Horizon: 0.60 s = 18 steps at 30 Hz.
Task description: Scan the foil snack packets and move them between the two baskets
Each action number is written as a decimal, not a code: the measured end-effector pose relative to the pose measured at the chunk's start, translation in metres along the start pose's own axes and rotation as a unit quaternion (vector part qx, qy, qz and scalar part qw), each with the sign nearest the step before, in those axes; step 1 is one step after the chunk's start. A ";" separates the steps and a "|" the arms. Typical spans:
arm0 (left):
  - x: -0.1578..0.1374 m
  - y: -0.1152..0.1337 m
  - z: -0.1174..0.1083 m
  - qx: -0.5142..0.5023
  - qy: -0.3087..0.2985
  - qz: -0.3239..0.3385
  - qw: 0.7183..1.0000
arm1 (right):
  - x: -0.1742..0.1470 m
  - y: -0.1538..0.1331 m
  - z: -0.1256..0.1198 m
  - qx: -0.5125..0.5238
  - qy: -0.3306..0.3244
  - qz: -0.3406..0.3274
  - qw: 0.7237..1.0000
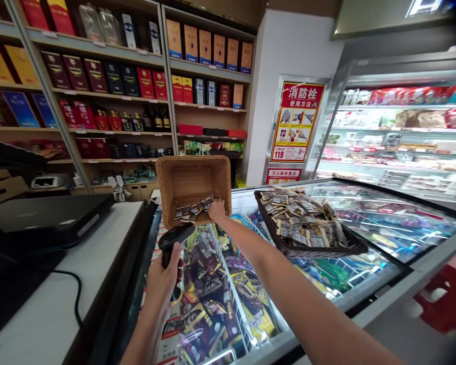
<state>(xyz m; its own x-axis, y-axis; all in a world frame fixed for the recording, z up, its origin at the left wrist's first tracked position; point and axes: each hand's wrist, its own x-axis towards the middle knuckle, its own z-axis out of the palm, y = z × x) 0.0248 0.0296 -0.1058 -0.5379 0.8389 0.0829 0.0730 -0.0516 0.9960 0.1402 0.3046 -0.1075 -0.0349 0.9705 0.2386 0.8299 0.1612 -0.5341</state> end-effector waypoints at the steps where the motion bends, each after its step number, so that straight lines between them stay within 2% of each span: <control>1: 0.000 -0.001 0.000 -0.006 0.001 -0.004 1.000 | 0.005 -0.001 0.003 -0.004 -0.010 0.005 1.000; 6: -0.003 -0.002 0.003 -0.015 -0.003 -0.012 1.000 | 0.006 0.002 0.011 -0.011 -0.044 -0.012 0.999; 10: -0.009 0.003 0.006 -0.028 -0.005 -0.011 1.000 | -0.015 0.008 0.003 0.033 0.002 -0.068 0.997; 13: -0.008 0.004 0.008 -0.037 -0.012 -0.032 0.999 | -0.041 0.018 -0.018 0.153 0.039 -0.083 0.984; 18: -0.004 0.006 0.011 -0.022 -0.030 -0.036 0.999 | -0.104 0.059 -0.071 0.329 0.115 -0.059 0.936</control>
<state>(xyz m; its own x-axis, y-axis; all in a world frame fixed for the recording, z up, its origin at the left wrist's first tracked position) 0.0364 0.0316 -0.1006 -0.4891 0.8722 0.0109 -0.0007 -0.0129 0.9999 0.2321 0.2007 -0.1055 0.0785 0.8872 0.4547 0.3038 0.4131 -0.8585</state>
